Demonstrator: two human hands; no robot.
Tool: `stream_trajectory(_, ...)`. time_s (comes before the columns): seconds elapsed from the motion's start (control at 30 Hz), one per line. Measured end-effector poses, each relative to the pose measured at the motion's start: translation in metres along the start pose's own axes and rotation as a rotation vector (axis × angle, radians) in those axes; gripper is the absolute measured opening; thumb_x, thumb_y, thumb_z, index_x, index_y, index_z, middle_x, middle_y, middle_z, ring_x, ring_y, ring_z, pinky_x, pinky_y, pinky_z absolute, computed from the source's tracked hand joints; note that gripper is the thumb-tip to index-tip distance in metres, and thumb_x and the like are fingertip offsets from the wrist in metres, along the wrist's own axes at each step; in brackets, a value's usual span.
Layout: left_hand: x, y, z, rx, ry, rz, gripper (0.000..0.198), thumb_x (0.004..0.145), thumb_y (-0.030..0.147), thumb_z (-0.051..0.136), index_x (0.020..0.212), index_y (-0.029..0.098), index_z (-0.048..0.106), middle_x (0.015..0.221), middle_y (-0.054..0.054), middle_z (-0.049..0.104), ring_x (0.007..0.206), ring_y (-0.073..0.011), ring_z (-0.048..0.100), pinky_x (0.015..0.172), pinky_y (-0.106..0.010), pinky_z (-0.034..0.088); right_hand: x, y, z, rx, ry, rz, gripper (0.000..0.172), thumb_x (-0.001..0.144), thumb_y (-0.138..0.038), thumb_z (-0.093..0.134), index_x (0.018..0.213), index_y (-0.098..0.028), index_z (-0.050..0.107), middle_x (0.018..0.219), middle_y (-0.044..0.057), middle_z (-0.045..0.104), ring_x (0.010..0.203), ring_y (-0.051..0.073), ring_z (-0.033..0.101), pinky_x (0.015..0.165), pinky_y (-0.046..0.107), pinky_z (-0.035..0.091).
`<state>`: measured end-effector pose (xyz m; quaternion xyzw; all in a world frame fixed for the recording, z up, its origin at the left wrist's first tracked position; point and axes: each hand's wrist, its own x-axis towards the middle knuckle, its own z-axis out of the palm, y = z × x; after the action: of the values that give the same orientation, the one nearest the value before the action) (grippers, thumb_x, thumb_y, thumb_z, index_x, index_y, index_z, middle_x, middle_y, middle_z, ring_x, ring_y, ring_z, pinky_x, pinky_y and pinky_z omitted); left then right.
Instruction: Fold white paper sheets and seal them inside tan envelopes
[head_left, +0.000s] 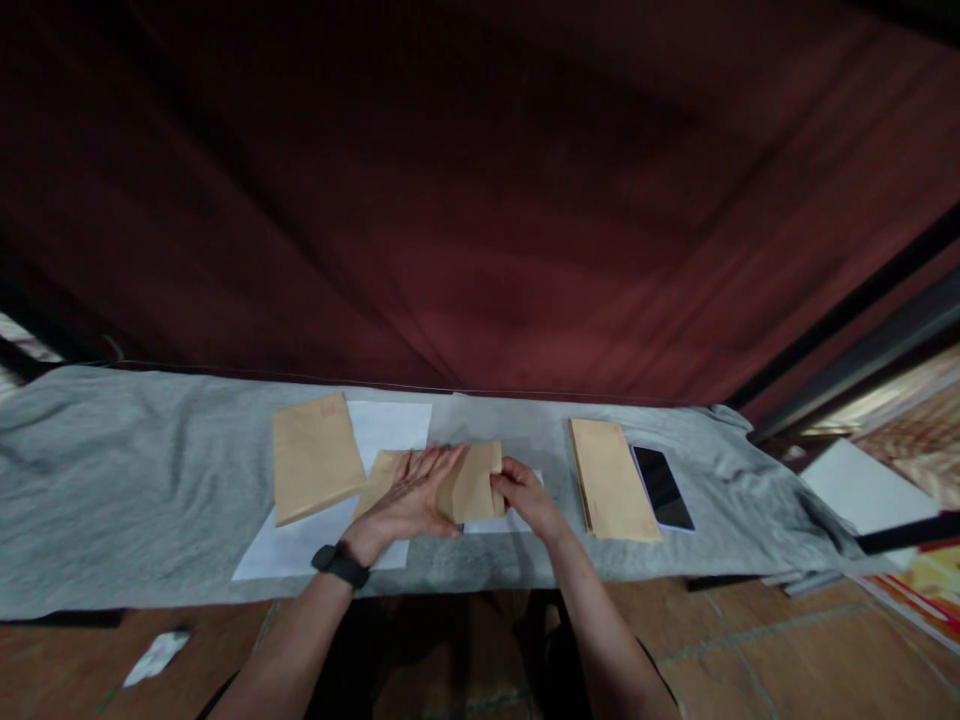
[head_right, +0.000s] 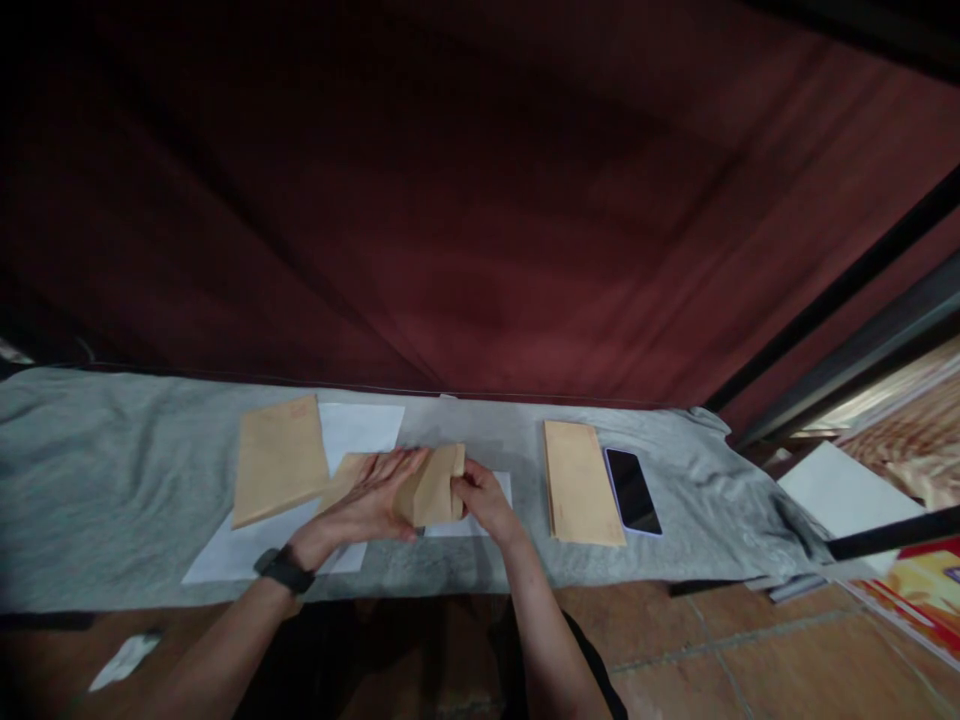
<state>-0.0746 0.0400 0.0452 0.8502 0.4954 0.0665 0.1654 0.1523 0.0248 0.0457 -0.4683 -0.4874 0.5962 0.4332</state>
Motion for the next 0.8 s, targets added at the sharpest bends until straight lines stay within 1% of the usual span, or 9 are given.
stream_trajectory(0.03, 0.001, -0.002, 0.003, -0.012, -0.012, 0.012, 0.131, 0.057, 0.053, 0.086, 0.161, 0.029, 0.009, 0.165, -0.017, 0.023, 0.154, -0.0365, 0.015, 0.122, -0.059, 0.009, 0.0, 0.001, -0.001, -0.02, -0.025, -0.008, 0.02, 0.071, -0.038, 0.067, 0.081, -0.021, 0.069, 0.061, -0.006, 0.06, 0.052, 0.011, 0.051, 0.046, 0.02, 0.039)
stream_trajectory(0.17, 0.008, 0.002, 0.012, -0.024, -0.039, 0.085, 0.134, 0.057, 0.056, 0.085, 0.161, 0.028, 0.005, 0.168, -0.017, 0.012, 0.154, -0.0366, 0.011, 0.122, -0.059, 0.007, -0.002, 0.001, -0.006, -0.046, -0.072, -0.022, 0.019, 0.075, -0.036, 0.064, 0.087, -0.023, 0.07, 0.064, -0.006, 0.06, 0.053, 0.012, 0.05, 0.046, 0.021, 0.039)
stream_trajectory(0.2, 0.009, 0.005, 0.013, -0.022, -0.046, 0.104, 0.134, 0.058, 0.057, 0.084, 0.161, 0.028, 0.003, 0.168, -0.017, 0.013, 0.154, -0.0363, 0.011, 0.122, -0.058, 0.006, -0.002, 0.001, -0.008, -0.048, -0.075, -0.027, 0.019, 0.076, -0.036, 0.063, 0.089, -0.023, 0.071, 0.065, -0.006, 0.061, 0.055, 0.012, 0.051, 0.047, 0.021, 0.039)
stream_trajectory(0.27, 0.011, 0.009, 0.014, -0.015, -0.055, 0.134, 0.135, 0.059, 0.059, 0.083, 0.161, 0.027, 0.001, 0.166, -0.017, 0.02, 0.154, -0.0358, 0.014, 0.122, -0.057, 0.006, -0.003, 0.0, -0.011, -0.05, -0.081, -0.04, 0.02, 0.076, -0.035, 0.063, 0.09, -0.023, 0.071, 0.066, -0.005, 0.061, 0.058, 0.012, 0.053, 0.05, 0.021, 0.041)
stream_trajectory(0.37, 0.01, 0.014, 0.009, 0.004, -0.018, 0.158, 0.134, 0.06, 0.061, 0.081, 0.161, 0.026, 0.0, 0.162, -0.017, 0.029, 0.152, -0.0357, 0.02, 0.123, -0.057, 0.005, -0.003, 0.0, -0.017, -0.05, -0.074, -0.056, 0.021, 0.075, -0.035, 0.064, 0.09, -0.021, 0.07, 0.07, -0.004, 0.064, 0.063, 0.012, 0.054, 0.054, 0.02, 0.042)
stream_trajectory(0.53, 0.008, 0.017, -0.004, 0.061, 0.098, 0.157, 0.129, 0.064, 0.058, 0.081, 0.161, 0.027, 0.002, 0.159, -0.016, 0.033, 0.15, -0.0355, 0.025, 0.123, -0.058, 0.003, -0.002, 0.006, -0.025, -0.067, -0.001, 0.001, 0.021, 0.074, -0.035, 0.062, 0.088, -0.02, 0.066, 0.069, -0.004, 0.063, 0.058, 0.011, 0.052, 0.049, 0.019, 0.038)
stream_trajectory(0.63, 0.008, 0.018, -0.003, 0.08, 0.118, 0.166, 0.126, 0.064, 0.057, 0.08, 0.161, 0.028, 0.005, 0.158, -0.015, 0.035, 0.148, -0.0358, 0.028, 0.123, -0.058, 0.003, 0.0, 0.012, -0.029, -0.136, 0.047, 0.028, 0.018, 0.073, -0.032, 0.058, 0.085, -0.021, 0.064, 0.066, -0.005, 0.061, 0.054, 0.011, 0.051, 0.046, 0.019, 0.036)
stream_trajectory(0.73, 0.008, 0.018, 0.003, 0.099, 0.123, 0.175, 0.126, 0.065, 0.059, 0.079, 0.161, 0.028, 0.004, 0.156, -0.015, 0.037, 0.147, -0.0351, 0.03, 0.123, -0.058, 0.003, 0.001, 0.015, -0.034, -0.305, 0.139, 0.007, 0.011, 0.074, -0.029, 0.057, 0.082, -0.022, 0.062, 0.065, -0.004, 0.061, 0.056, 0.013, 0.054, 0.048, 0.021, 0.037)
stream_trajectory(0.8, 0.009, 0.017, 0.007, 0.11, 0.126, 0.181, 0.125, 0.066, 0.061, 0.078, 0.161, 0.028, 0.004, 0.156, -0.016, 0.038, 0.147, -0.0347, 0.031, 0.122, -0.058, 0.004, -0.001, 0.016, -0.035, -0.47, 0.216, -0.044, 0.01, 0.076, -0.026, 0.058, 0.085, -0.023, 0.061, 0.066, -0.004, 0.062, 0.059, 0.015, 0.056, 0.052, 0.023, 0.04)
